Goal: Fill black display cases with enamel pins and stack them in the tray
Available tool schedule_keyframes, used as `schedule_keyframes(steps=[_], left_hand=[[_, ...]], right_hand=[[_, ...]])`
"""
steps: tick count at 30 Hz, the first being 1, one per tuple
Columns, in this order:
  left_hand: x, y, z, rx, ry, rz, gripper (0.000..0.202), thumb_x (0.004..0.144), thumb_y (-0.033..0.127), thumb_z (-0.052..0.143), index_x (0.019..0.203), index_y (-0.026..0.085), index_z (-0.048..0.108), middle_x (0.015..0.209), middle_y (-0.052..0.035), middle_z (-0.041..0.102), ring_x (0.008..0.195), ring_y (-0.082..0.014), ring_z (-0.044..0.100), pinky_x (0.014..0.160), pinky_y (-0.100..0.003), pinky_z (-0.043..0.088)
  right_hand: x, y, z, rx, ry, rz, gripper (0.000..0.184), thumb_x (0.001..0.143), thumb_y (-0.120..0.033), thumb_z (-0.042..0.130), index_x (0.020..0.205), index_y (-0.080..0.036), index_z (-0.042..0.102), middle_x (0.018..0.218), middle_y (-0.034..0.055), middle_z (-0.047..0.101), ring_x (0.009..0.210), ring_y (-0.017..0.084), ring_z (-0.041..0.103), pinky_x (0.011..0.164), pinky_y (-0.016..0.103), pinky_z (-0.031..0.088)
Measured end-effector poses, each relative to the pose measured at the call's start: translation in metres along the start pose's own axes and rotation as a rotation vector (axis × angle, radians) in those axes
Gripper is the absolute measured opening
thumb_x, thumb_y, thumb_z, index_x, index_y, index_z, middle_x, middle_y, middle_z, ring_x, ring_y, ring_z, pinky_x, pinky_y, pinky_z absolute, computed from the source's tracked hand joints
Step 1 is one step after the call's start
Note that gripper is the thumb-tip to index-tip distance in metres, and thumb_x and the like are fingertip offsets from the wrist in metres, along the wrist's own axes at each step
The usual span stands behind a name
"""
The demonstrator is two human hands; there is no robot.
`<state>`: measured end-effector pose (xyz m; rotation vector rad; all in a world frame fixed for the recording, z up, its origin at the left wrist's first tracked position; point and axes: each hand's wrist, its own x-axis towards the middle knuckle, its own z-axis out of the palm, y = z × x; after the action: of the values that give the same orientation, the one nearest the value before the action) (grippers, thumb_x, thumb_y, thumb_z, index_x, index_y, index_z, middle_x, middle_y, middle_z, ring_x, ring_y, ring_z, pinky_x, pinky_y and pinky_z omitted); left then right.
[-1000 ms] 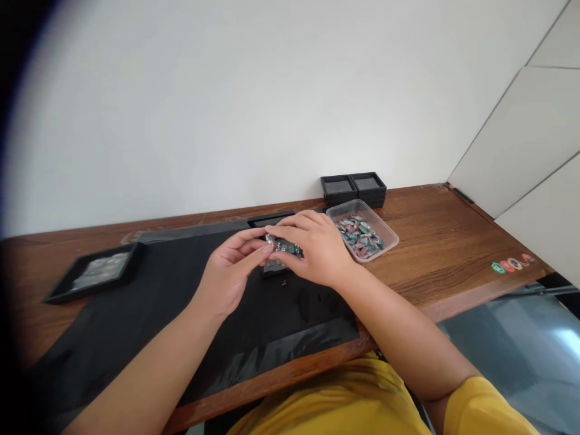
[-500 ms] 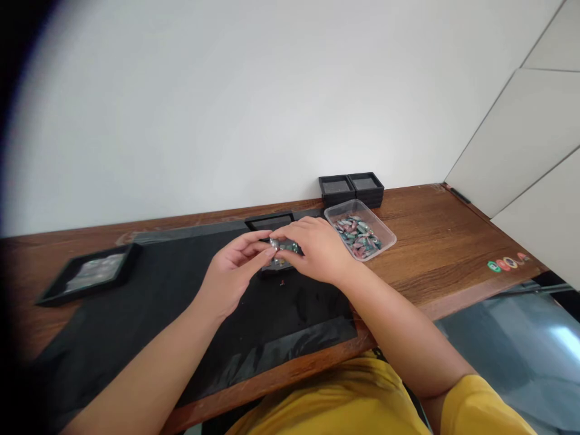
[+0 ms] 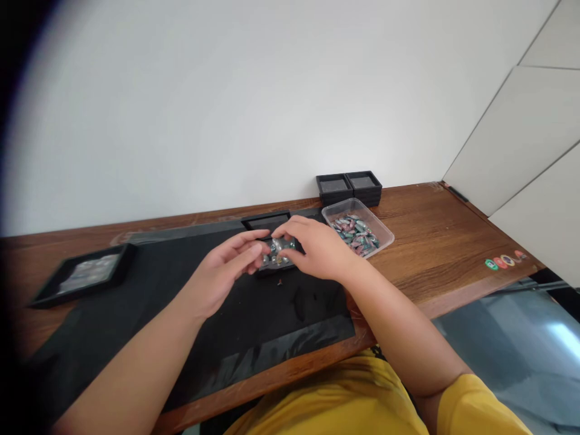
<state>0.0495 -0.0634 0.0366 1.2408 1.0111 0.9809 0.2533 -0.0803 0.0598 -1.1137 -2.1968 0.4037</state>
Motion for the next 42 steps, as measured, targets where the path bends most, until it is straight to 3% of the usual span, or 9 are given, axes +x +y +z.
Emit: schedule_keyframes(steps=[5, 12, 20, 31, 42], left_hand=[[0.007, -0.002, -0.011, 0.028, 0.133, 0.029, 0.049, 0.063, 0.049, 0.082, 0.101, 0.019, 0.072, 0.068, 0.0023, 0.061, 0.059, -0.0104, 0.046, 0.053, -0.024, 0.035], [0.015, -0.009, -0.015, 0.120, 0.304, 0.021, 0.039, 0.059, 0.043, 0.080, 0.091, 0.021, 0.075, 0.075, 0.0003, 0.064, 0.066, -0.0126, 0.050, 0.058, -0.025, 0.039], [0.016, -0.011, -0.016, 0.162, 0.279, 0.016, 0.040, 0.059, 0.047, 0.080, 0.089, 0.021, 0.075, 0.073, 0.0003, 0.063, 0.063, -0.0124, 0.048, 0.057, -0.025, 0.039], [0.015, -0.012, -0.017, 0.242, 0.215, 0.037, 0.047, 0.060, 0.054, 0.078, 0.093, 0.021, 0.073, 0.070, 0.0003, 0.061, 0.058, -0.0122, 0.046, 0.050, -0.025, 0.033], [0.014, -0.011, -0.016, 0.263, 0.205, 0.045, 0.047, 0.060, 0.056, 0.079, 0.092, 0.021, 0.074, 0.071, -0.0003, 0.065, 0.063, -0.0145, 0.052, 0.056, -0.026, 0.039]], right_hand=[[0.000, 0.001, 0.001, -0.171, -0.216, 0.315, 0.023, 0.084, -0.015, 0.072, 0.107, -0.016, 0.070, 0.074, -0.0010, 0.061, 0.071, 0.014, 0.054, 0.069, 0.026, 0.036], [0.000, 0.007, 0.009, -0.254, -0.347, 0.389, 0.025, 0.084, -0.021, 0.073, 0.109, -0.019, 0.072, 0.078, 0.0002, 0.065, 0.070, 0.014, 0.056, 0.066, 0.026, 0.034], [0.004, 0.011, 0.008, -0.226, -0.395, 0.430, 0.026, 0.083, -0.026, 0.076, 0.107, -0.019, 0.072, 0.081, 0.0001, 0.067, 0.071, 0.013, 0.057, 0.064, 0.026, 0.035], [0.004, 0.007, 0.009, -0.239, -0.359, 0.430, 0.024, 0.086, -0.027, 0.070, 0.108, -0.019, 0.071, 0.080, 0.0005, 0.068, 0.072, 0.014, 0.059, 0.063, 0.026, 0.036], [0.006, 0.004, 0.008, -0.166, -0.383, 0.418, 0.023, 0.083, -0.026, 0.073, 0.105, -0.019, 0.071, 0.078, -0.0006, 0.067, 0.068, 0.012, 0.057, 0.061, 0.025, 0.034]])
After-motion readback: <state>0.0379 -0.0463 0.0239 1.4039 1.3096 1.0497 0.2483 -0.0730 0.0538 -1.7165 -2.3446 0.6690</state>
